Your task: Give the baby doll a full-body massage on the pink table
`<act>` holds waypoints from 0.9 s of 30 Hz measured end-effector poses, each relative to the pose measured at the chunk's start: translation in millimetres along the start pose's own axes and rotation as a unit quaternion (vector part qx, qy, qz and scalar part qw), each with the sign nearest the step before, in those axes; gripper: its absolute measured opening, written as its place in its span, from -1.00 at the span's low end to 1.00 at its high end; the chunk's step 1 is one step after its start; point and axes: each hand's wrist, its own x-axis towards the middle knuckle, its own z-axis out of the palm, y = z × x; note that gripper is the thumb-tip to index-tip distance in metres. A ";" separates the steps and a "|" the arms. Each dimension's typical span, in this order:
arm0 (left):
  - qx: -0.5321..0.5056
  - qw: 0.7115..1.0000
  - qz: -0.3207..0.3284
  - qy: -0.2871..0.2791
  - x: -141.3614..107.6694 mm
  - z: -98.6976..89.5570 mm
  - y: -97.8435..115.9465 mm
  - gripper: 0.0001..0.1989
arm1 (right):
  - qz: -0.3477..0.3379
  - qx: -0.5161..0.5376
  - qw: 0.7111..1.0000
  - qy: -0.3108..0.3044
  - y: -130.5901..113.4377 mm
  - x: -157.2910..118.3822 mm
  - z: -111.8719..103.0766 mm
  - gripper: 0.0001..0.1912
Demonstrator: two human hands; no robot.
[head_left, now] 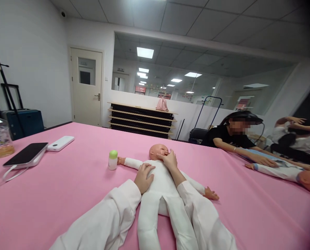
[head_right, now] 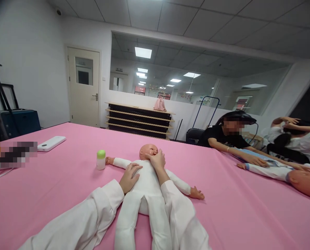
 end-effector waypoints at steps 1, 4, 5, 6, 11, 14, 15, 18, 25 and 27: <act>-0.001 1.000 -0.005 0.002 0.4 0.0 -0.4 -0.65 | -0.010 -0.054 0.998 0.023 -3.6 -5.4 1.2 0.11; -0.007 1.000 -0.018 0.003 1.6 -0.5 -1.2 -0.67 | -0.058 -0.163 0.983 0.065 -7.6 -19.4 5.4 0.09; -0.008 1.000 -0.023 0.004 2.2 -0.6 -1.1 -0.69 | -0.070 -0.174 0.980 0.072 -6.9 -21.8 6.7 0.07; -0.007 1.000 -0.027 0.006 3.0 -0.6 -0.9 -0.70 | -0.078 -0.176 0.978 0.076 -5.5 -22.8 7.9 0.06; 0.022 0.996 -0.082 0.024 20.7 1.4 2.3 -0.77 | -0.096 -0.130 0.984 0.077 3.7 -18.0 11.1 -0.08; 0.043 0.983 -0.169 0.052 48.8 5.7 3.7 -0.75 | -0.125 -0.097 0.985 0.071 8.4 -15.6 13.3 -0.09; 0.049 0.978 -0.192 0.065 60.6 8.0 4.0 -0.72 | -0.135 -0.085 0.985 0.067 10.2 -15.0 14.6 -0.11; 0.062 0.966 -0.232 0.093 96.7 17.8 5.4 -0.59 | -0.146 -0.021 0.988 0.037 16.8 -12.7 19.1 -0.23; 0.054 0.963 -0.247 0.090 129.9 45.0 13.0 -0.43 | -0.101 0.132 0.986 0.014 28.7 1.2 19.9 -0.52; 0.051 0.967 -0.234 0.090 126.1 46.7 11.1 -0.45 | -0.073 0.151 0.985 0.030 28.7 10.8 18.6 -0.56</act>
